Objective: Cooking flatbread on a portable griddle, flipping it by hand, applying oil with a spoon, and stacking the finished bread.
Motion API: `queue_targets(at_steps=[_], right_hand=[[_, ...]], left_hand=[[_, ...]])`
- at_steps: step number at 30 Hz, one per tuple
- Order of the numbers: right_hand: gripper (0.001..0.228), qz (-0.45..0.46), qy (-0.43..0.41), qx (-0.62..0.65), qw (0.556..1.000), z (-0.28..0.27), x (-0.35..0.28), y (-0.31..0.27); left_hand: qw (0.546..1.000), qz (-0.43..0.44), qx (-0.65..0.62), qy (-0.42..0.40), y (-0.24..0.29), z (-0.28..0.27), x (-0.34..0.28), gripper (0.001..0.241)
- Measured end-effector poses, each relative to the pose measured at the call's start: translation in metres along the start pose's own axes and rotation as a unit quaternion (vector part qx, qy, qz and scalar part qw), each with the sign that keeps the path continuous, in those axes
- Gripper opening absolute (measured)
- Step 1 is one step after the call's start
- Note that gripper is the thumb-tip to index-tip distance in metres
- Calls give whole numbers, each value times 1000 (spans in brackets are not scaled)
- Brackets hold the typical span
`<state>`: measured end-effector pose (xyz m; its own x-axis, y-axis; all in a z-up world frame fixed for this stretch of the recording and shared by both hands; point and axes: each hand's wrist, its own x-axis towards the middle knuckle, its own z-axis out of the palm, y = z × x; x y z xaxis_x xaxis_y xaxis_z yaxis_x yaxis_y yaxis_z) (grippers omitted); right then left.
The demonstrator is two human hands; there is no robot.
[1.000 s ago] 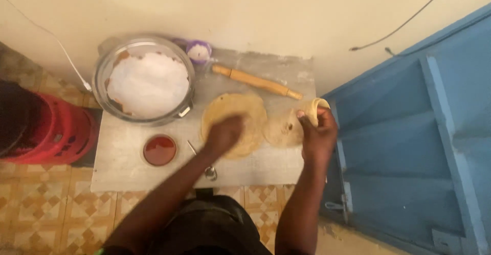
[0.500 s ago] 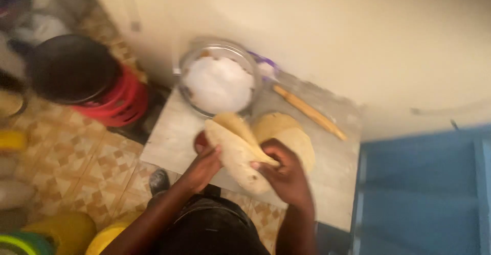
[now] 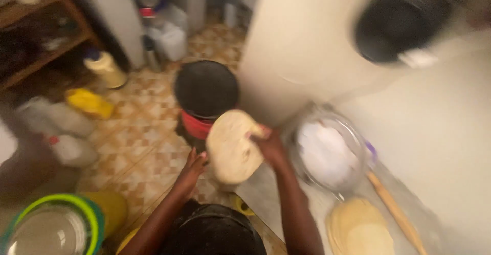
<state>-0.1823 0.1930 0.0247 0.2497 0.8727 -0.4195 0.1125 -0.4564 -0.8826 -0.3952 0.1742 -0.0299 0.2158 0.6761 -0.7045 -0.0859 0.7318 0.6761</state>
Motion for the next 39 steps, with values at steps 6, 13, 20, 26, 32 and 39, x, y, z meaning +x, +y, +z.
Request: queue_targets(at_steps=[6,13,20,26,32,39], right_hand=[[10,-236,19,-229,944,59,102,-77],[39,-461,87,-379,798,155,250,86],[39,-248,-2,-339,908,169,212,68],[21,-260,178,-220,923,95,124,61],[35,-28,254,-173,951,73,22,97],[26,122,324,-6,938,98,-32,124]], left_hand=[[999,15,-43,23,49,-81,22,71],[980,85,-156,91,-17,-160,96,32],[991,51,-27,120,-8,-168,103,53],[948,145,274,67,63,-125,94,45],[721,361,589,-52,86,-80,204,32],[557,353,746,-94,84,-64,281,15]])
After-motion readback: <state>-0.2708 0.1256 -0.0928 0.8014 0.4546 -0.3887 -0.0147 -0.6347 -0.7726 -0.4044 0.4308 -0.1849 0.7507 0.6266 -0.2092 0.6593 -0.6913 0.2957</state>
